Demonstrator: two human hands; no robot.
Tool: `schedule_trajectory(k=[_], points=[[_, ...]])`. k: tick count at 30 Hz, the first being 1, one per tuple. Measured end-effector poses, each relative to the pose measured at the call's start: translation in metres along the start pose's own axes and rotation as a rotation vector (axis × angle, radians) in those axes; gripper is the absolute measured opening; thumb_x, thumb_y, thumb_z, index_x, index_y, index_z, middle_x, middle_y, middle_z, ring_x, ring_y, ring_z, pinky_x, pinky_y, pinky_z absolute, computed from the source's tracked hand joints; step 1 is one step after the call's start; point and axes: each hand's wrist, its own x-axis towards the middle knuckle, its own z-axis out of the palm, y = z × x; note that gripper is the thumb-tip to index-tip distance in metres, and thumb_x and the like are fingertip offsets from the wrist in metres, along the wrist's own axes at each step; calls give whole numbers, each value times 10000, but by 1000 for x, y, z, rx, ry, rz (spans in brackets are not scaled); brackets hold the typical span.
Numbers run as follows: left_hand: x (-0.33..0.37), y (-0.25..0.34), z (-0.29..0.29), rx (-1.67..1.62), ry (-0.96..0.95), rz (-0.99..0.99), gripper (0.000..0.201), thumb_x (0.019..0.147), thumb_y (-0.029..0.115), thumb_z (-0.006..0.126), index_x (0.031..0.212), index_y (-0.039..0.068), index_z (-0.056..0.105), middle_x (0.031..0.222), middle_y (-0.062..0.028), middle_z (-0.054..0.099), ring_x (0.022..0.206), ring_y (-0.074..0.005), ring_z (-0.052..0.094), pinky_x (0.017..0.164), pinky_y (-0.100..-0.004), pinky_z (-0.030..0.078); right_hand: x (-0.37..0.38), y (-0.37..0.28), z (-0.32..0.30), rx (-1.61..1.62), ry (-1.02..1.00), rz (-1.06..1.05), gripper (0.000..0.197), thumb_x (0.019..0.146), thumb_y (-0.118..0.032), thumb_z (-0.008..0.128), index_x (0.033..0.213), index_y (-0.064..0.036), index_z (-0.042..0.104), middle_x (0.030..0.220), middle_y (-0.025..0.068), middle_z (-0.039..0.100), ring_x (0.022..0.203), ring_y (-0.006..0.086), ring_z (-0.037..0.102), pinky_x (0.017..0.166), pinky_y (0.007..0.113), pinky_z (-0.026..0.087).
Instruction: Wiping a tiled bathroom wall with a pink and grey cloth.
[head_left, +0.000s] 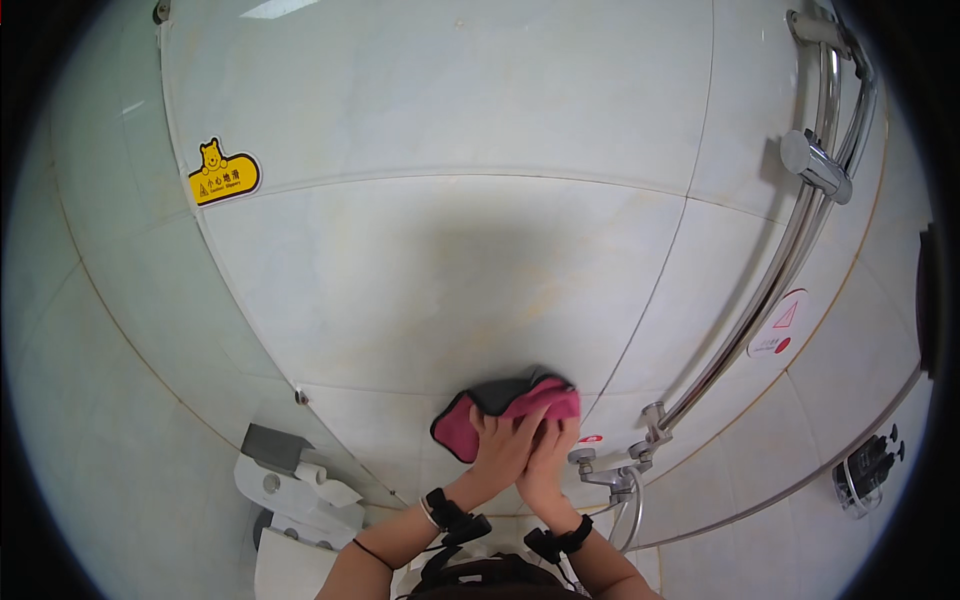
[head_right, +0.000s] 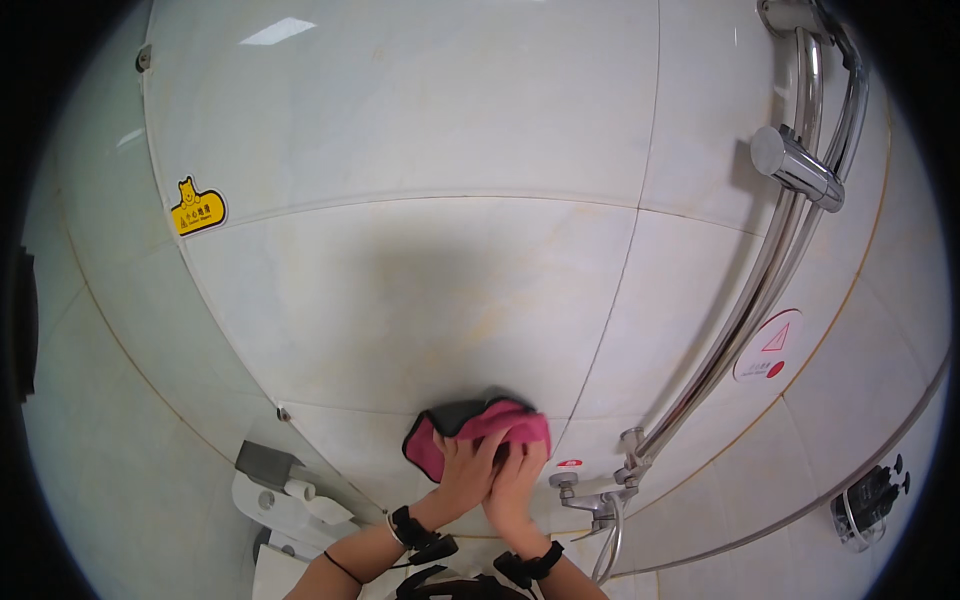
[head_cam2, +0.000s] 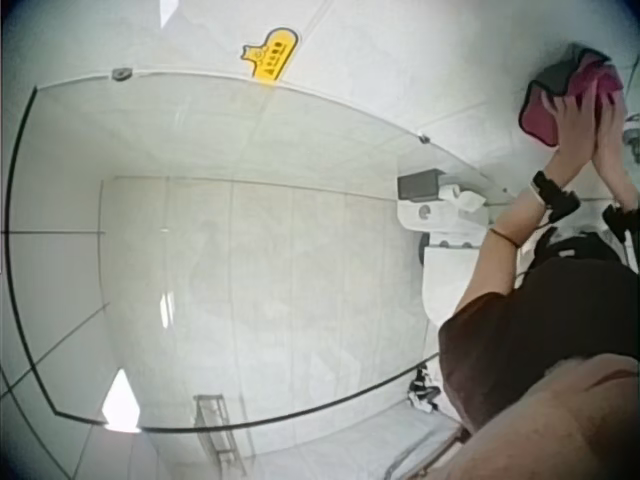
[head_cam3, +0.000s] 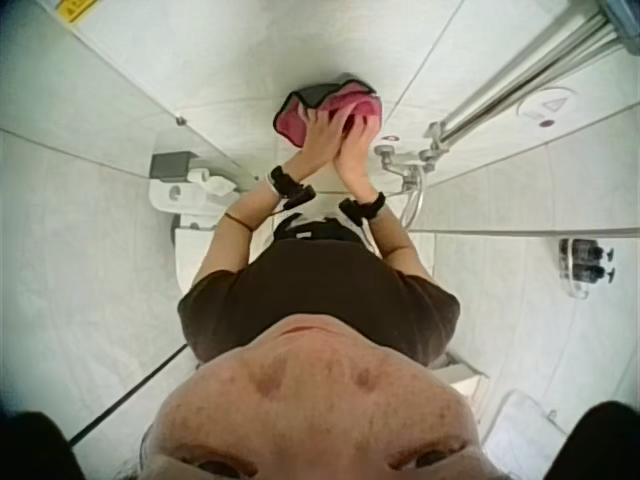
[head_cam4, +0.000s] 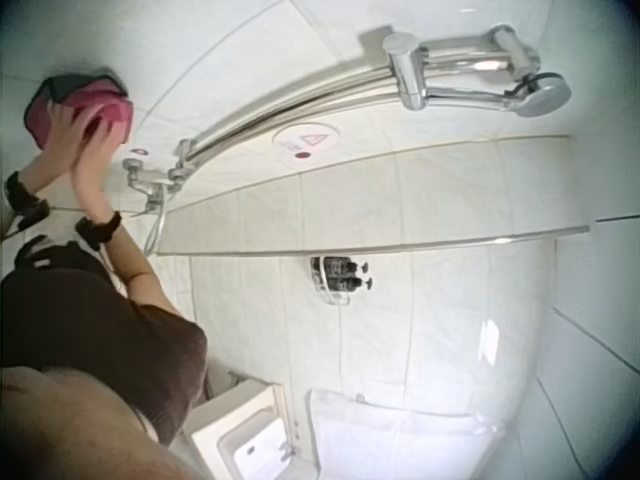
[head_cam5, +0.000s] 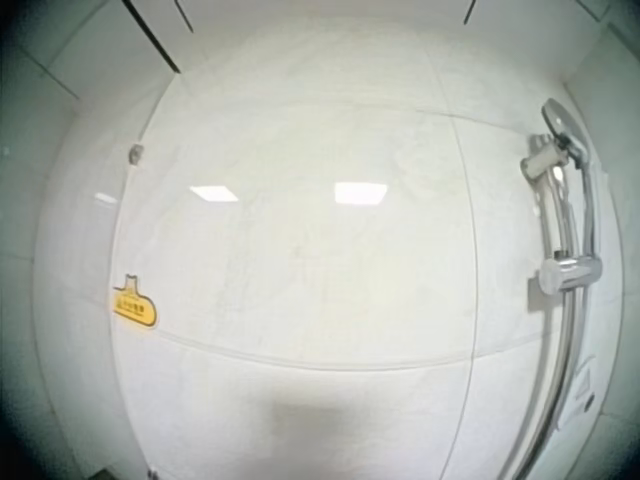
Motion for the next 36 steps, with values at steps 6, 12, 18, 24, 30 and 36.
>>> schedule_trajectory(k=[6,12,18,24,30,36], points=[[8,12,9,29,-104,74,476,864,225,599,1335,175,548,1257,-164,465,1190,-411,383,979,-648,230,-3,14,-5,-65,20,39,713,798,-61,662,1396,77,299,1405,316,275,1268,495,321,1066,544,271],[-46,-11,42,-123,-251,115,410,861,217,593,1269,192,622,1168,-139,500,1164,-374,418,936,-611,260,-40,16,2,-1,-88,126,646,790,-76,656,1350,91,379,1262,295,389,1159,474,399,980,550,344],[55,22,3,-12,83,264,468,822,227,629,1286,167,609,1134,-106,501,1039,-321,467,919,-576,282,39,6,-40,-72,-40,-16,759,743,-101,701,1391,90,354,1334,308,363,1270,506,332,1034,549,302],[106,59,-3,24,74,308,433,831,263,627,1256,180,612,1157,-114,482,1090,-322,417,918,-558,298,79,2,-61,-114,248,-9,613,913,-154,598,1434,26,330,1347,221,390,1257,388,379,1052,425,327],[46,42,19,48,12,302,400,845,272,629,1241,223,608,1226,-86,454,1202,-315,360,932,-543,297,13,17,-29,34,61,209,668,911,-148,603,1466,18,269,1375,237,334,1260,402,367,1060,447,313],[92,46,-2,81,156,287,445,856,262,592,1296,196,581,1164,-115,504,1109,-307,442,935,-517,340,65,3,-45,-70,252,22,607,840,-90,626,1369,70,375,1398,293,329,1305,488,315,1079,546,261]])
